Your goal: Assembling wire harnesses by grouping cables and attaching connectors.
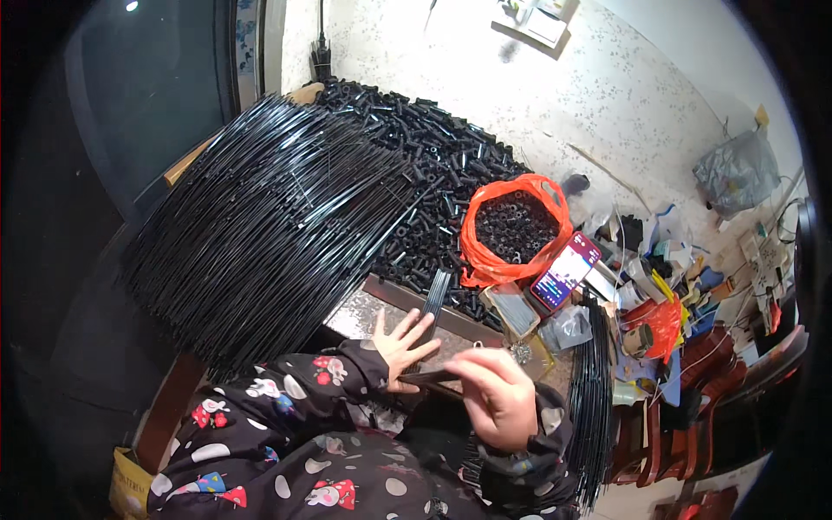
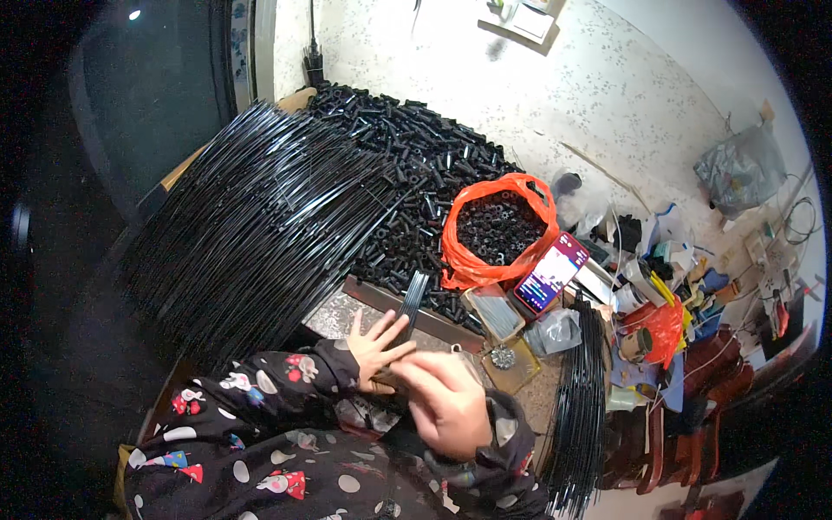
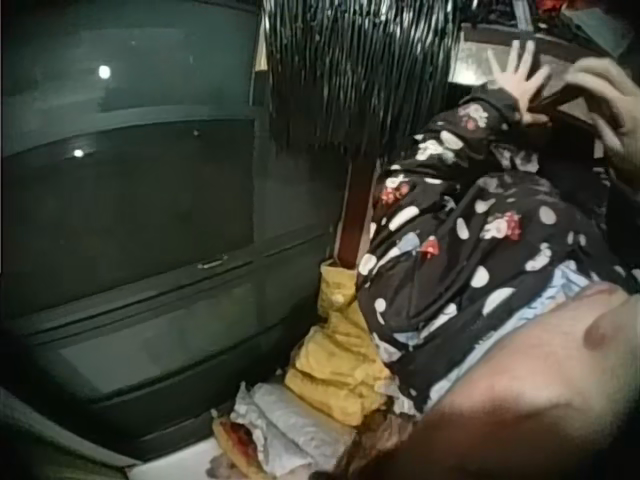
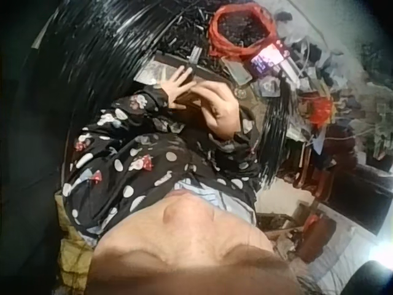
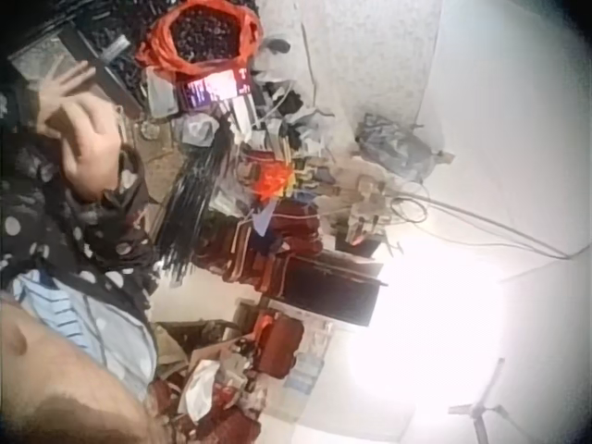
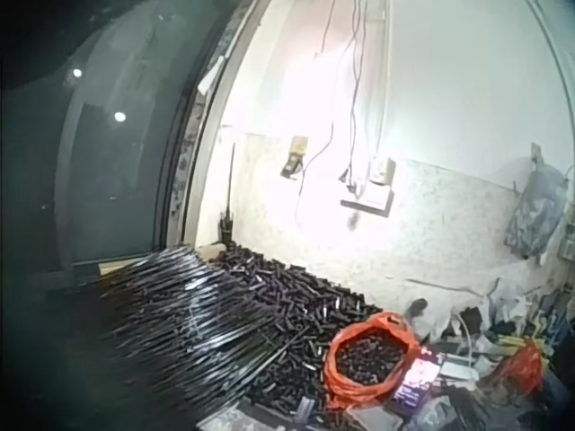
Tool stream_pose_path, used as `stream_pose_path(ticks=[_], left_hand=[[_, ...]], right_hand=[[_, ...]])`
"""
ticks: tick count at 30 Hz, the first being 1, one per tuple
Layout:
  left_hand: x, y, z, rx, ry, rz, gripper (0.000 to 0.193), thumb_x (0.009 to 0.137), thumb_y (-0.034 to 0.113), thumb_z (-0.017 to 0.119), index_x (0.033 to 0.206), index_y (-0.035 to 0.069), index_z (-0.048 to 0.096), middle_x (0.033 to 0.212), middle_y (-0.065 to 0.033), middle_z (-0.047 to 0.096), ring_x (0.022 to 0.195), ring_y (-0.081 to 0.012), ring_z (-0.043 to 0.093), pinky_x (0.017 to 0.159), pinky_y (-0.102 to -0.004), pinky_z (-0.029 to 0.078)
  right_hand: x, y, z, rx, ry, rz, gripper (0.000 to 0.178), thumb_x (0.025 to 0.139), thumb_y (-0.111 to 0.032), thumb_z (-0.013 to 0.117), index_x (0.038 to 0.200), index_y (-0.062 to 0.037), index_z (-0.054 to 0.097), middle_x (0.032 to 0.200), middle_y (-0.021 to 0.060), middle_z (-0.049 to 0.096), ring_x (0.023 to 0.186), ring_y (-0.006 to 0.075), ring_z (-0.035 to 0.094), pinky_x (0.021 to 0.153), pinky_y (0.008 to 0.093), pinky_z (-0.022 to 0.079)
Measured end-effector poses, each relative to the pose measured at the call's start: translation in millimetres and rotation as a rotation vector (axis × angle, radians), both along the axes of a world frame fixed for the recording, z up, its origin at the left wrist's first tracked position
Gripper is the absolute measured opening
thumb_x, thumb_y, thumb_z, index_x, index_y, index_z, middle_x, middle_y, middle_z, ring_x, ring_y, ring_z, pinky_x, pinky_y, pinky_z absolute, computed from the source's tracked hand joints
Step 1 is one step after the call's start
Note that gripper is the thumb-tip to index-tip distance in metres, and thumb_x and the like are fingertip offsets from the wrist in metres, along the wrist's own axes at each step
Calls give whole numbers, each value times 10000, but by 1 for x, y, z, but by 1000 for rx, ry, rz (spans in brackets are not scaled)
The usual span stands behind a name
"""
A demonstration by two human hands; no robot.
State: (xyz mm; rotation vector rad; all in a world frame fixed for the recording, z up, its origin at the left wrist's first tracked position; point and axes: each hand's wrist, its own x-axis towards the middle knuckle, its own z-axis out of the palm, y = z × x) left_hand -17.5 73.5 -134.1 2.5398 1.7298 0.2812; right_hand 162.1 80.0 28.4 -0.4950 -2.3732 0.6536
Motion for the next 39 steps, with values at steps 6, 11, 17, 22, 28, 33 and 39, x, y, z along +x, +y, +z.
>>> stream_pose_path(ticks=[6,11,17,22,28,33,39], left_hand=[[-1,3,-30,138,54,-135,1029,429,358,754,1306,86,289,1390,-172,174,1288,-312,176,908,-617,253],[-10,-30,-2,56,85,-186,910,508,354,677,1287,45,321,1366,-178,245,1280,-283,226,943,-547,263],[-16,-38,-9,56,93,-187,863,576,303,630,1313,31,275,1381,-161,232,1288,-269,217,978,-519,209],[-19,-33,6,-67,-150,-196,939,532,384,662,1294,-10,282,1370,-174,246,1280,-275,233,991,-451,230],[-20,-31,3,-113,-46,-196,946,507,326,687,1283,-33,283,1352,-212,256,1264,-313,251,988,-442,242],[-16,-27,1,-87,-126,-203,926,516,307,688,1277,-39,288,1343,-222,267,1254,-325,267,985,-438,249],[-18,-29,-2,-56,-197,-191,894,545,337,671,1267,-40,303,1337,-220,278,1243,-328,285,981,-431,258]], right_hand=[[-17,19,-10,-575,-240,853,193,810,-126,539,965,-27,599,804,129,625,688,247,609,683,312,494],[9,151,-113,-172,84,-576,163,779,-145,559,773,0,634,662,105,615,575,157,576,560,270,454],[68,201,-185,410,-294,-541,110,652,-142,658,726,-70,622,759,96,535,750,281,497,693,360,421],[62,199,-173,466,-336,-553,59,670,-103,636,711,-65,616,729,67,533,739,266,492,653,358,415],[5,161,-140,448,-59,-340,71,687,-53,579,753,-32,565,826,113,571,790,299,528,677,367,427],[-34,112,-163,292,-76,-2,179,704,-18,537,881,-7,563,986,139,590,973,298,548,854,372,435],[-37,115,-174,298,-8,33,169,699,-2,524,860,39,552,961,159,589,934,311,564,837,360,453]])
